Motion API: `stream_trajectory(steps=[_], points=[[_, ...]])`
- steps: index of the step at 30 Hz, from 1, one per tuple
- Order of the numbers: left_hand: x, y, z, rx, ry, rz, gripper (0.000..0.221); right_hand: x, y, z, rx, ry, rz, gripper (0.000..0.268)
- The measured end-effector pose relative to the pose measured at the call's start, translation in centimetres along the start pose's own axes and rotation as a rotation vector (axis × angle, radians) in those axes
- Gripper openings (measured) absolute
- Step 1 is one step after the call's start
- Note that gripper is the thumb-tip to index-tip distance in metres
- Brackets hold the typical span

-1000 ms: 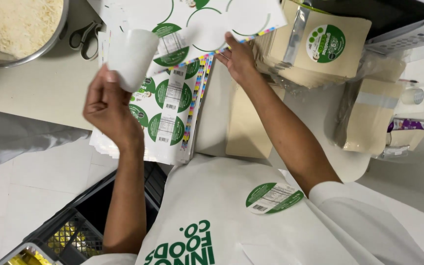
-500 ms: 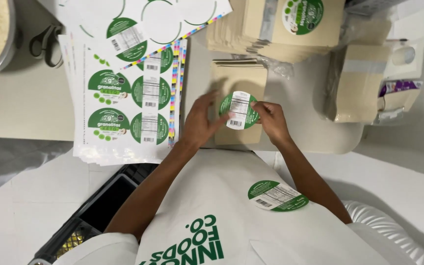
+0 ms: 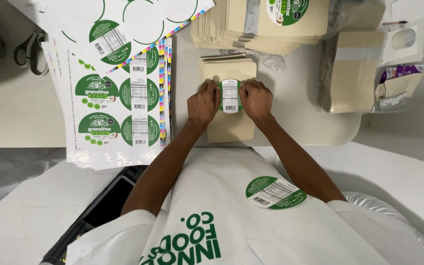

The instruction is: Peeling circular labels from a sheet and applying them to flat packaging pouches.

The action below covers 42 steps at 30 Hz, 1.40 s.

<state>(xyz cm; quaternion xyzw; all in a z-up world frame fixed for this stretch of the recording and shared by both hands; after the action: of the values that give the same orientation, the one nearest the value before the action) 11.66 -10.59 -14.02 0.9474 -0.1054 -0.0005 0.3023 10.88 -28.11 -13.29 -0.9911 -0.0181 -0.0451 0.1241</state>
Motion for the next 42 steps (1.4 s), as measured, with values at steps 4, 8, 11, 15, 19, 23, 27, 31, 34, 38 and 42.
stream_trajectory(steps=[4, 8, 11, 15, 19, 23, 27, 31, 34, 38, 42], points=[[0.8, -0.3, 1.6, 0.065, -0.208, -0.020, 0.016, -0.8, 2.0, 3.7, -0.166, 0.043, -0.025, 0.039], [2.3, -2.1, 1.5, 0.168, -0.265, -0.065, 0.026, -1.3, 1.0, 1.9, -0.199, 0.096, 0.020, 0.026], [3.6, -2.4, -0.1, 0.144, -0.150, 0.043, 0.041, -1.7, -3.0, 0.7, -0.087, 0.038, -0.076, 0.037], [4.1, -1.8, -0.9, 0.210, 0.003, 0.201, 0.048, -5.5, -6.9, 4.3, 0.057, -0.176, -0.410, 0.054], [4.0, -1.8, -1.4, 0.213, 0.094, 0.233, 0.047, -8.9, -3.7, 3.5, 0.020, -0.274, -0.378, 0.059], [4.2, -1.1, -3.3, -0.569, -0.083, 0.023, 0.022, -8.7, 5.1, 1.7, 0.306, -0.090, 0.142, 0.067], [1.6, 4.8, -8.8, -0.537, 0.011, 0.034, 0.058, -10.2, 10.8, 2.9, 0.742, -0.038, 0.610, 0.031], [-6.8, 11.7, -7.9, -0.731, -0.503, -0.060, 0.066, -13.0, 21.1, 4.1, 0.764, 0.151, 0.628, 0.013], [-10.9, 16.6, -9.4, -0.813, -1.177, 0.045, 0.042, -14.6, 25.7, 2.6, 0.738, 0.235, 0.754, 0.020], [-9.2, 15.1, -9.8, -1.180, -0.863, -0.161, 0.021, -12.4, 22.6, -1.1, 0.343, 0.120, 0.753, 0.024], [-7.2, 11.3, -9.9, -1.335, -0.582, -0.523, 0.025, -8.0, 10.0, -5.2, 0.923, -0.143, 0.754, 0.035]])
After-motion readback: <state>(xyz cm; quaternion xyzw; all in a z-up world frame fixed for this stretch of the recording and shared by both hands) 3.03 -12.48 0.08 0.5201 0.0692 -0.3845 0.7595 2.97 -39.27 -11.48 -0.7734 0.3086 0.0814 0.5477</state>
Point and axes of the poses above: each hand's wrist, its own x-axis towards the middle knuckle, its own z-axis out of the palm, y = z × x, the point moved 8 cm from there along x, towards the middle knuckle, and after that the axes turned 1 degree about z, right-handed, at the moved point
